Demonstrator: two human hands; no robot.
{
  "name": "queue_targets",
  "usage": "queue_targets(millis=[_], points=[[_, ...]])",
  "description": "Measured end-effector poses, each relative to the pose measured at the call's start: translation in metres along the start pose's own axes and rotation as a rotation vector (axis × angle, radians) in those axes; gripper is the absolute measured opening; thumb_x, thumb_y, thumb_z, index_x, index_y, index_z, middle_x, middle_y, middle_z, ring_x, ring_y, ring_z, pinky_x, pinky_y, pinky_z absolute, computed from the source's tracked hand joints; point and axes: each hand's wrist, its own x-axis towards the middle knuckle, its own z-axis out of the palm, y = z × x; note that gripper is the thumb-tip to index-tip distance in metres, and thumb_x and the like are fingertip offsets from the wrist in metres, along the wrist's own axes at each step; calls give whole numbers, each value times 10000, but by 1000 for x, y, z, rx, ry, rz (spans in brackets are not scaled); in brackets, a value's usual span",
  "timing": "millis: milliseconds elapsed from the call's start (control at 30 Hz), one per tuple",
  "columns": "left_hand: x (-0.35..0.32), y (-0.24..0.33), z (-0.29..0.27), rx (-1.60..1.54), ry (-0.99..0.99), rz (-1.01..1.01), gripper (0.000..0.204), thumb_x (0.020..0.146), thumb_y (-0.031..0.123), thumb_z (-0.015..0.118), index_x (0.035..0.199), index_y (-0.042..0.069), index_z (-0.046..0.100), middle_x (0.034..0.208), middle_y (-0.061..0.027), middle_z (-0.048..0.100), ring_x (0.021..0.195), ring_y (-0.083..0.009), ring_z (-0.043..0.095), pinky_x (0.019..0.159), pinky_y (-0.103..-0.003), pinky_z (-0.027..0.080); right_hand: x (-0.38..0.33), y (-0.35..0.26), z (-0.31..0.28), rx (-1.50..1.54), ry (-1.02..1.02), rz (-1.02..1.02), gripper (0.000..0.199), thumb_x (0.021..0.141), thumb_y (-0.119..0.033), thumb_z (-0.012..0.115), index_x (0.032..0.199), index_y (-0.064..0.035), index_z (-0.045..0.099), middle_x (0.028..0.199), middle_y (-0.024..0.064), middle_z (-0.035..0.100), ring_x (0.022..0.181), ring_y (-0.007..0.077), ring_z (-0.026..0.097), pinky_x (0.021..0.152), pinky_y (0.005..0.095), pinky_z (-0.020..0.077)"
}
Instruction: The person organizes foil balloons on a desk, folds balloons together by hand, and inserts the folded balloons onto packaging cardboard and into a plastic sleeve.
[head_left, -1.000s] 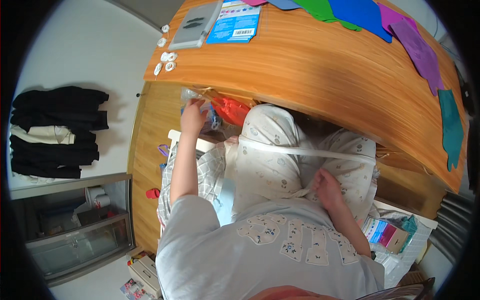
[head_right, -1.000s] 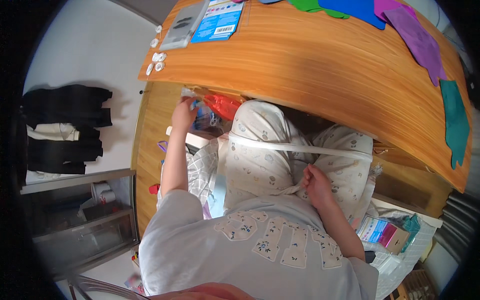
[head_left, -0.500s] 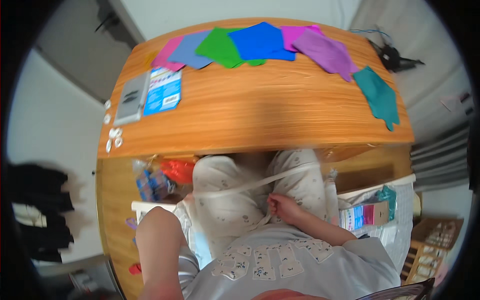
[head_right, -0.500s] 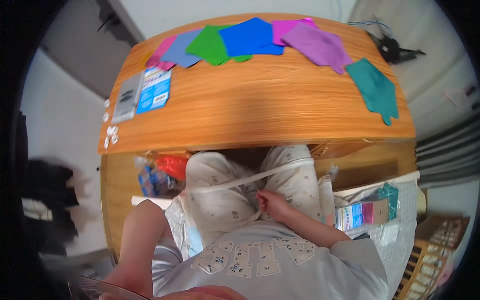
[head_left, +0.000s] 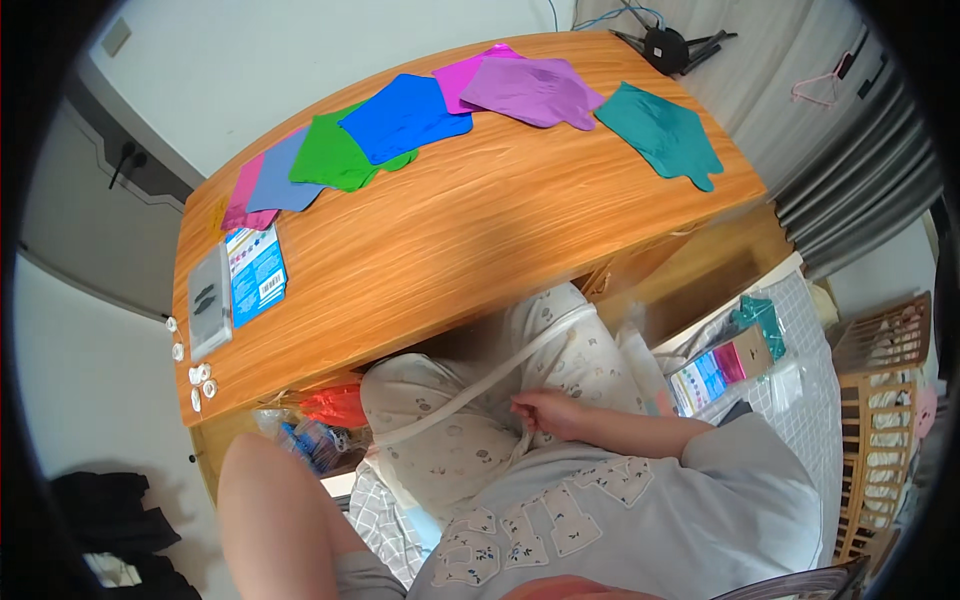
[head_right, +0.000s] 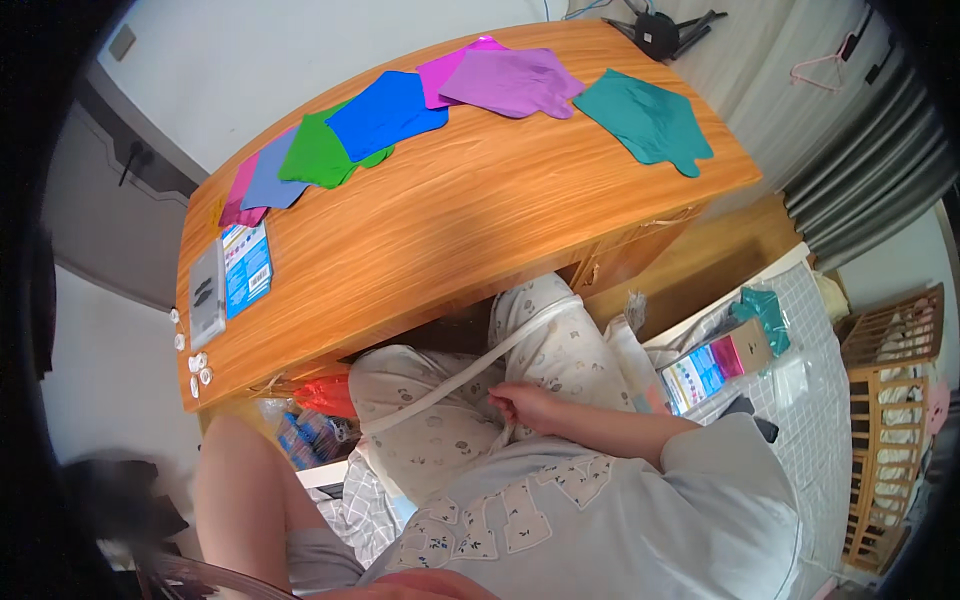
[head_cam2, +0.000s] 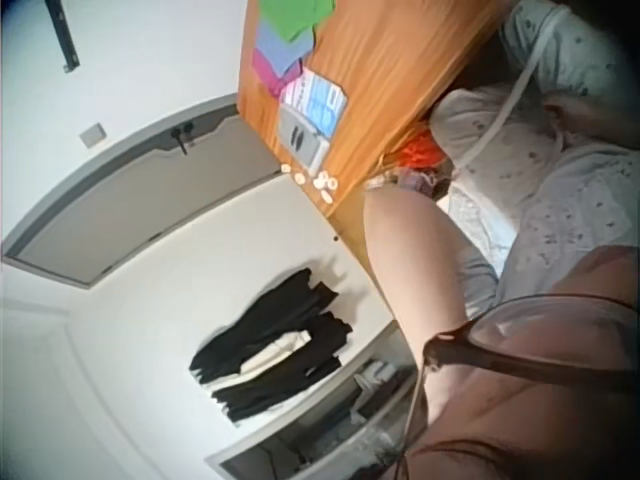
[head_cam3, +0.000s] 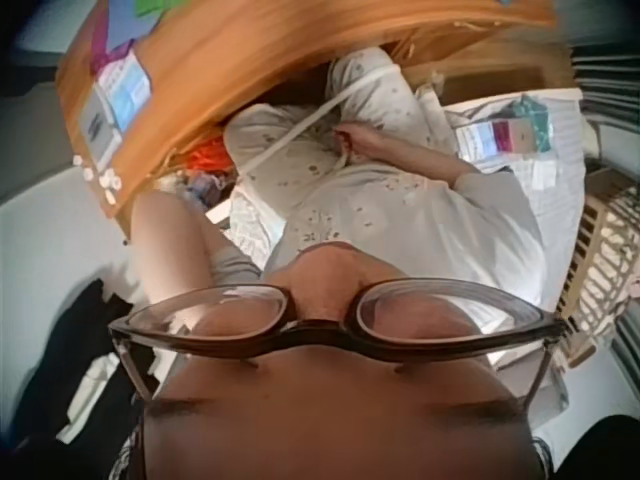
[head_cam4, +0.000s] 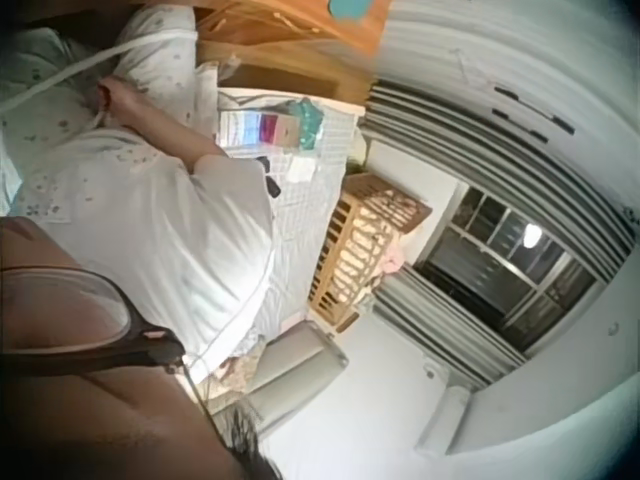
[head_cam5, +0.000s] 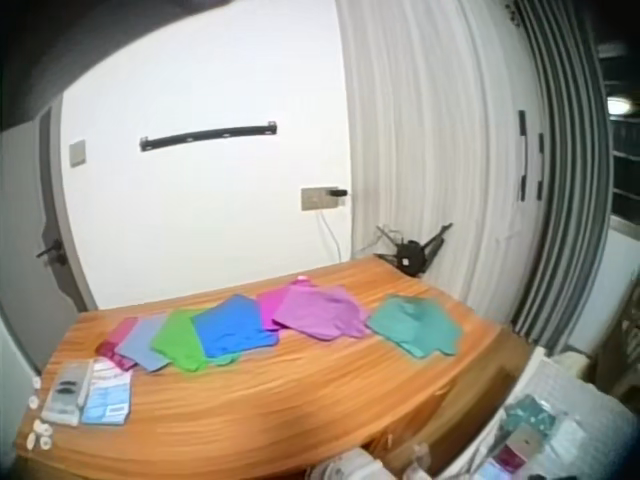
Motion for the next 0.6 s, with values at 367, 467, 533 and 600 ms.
queue_targets(millis=[367,467,533,600], points=[[79,44,-44,329,-25,185,298,930,115,621,1208,41,545,1157,-68,574,1092,-155,571,921,-289,440,-35,0,78,-1017,54,-563,213,1003,-266,601,991,-72,689,801,37,632,743,161,610,653,313,477],[91,49,-55,375,16,244,260,945,87,602,1194,41,541,1132,-50,571,1088,-140,562,907,-265,439,-39,-4,92,-1151,29,-731,197,991,-248,619,997,-64,691,855,70,664,782,197,644,690,330,504],[102,53,-50,379,61,290,236,955,68,589,1184,40,538,1115,-38,568,1085,-129,555,898,-249,439,-28,5,90,-1121,28,-704,201,976,-237,637,995,-43,686,890,95,667,784,223,640,700,344,509],[108,52,-51,249,42,227,230,953,63,579,1180,42,545,1126,-33,574,1072,-132,570,884,-260,449,-25,2,92,-1112,50,-700,204,969,-231,646,993,-32,684,908,108,669,785,236,639,705,351,511]])
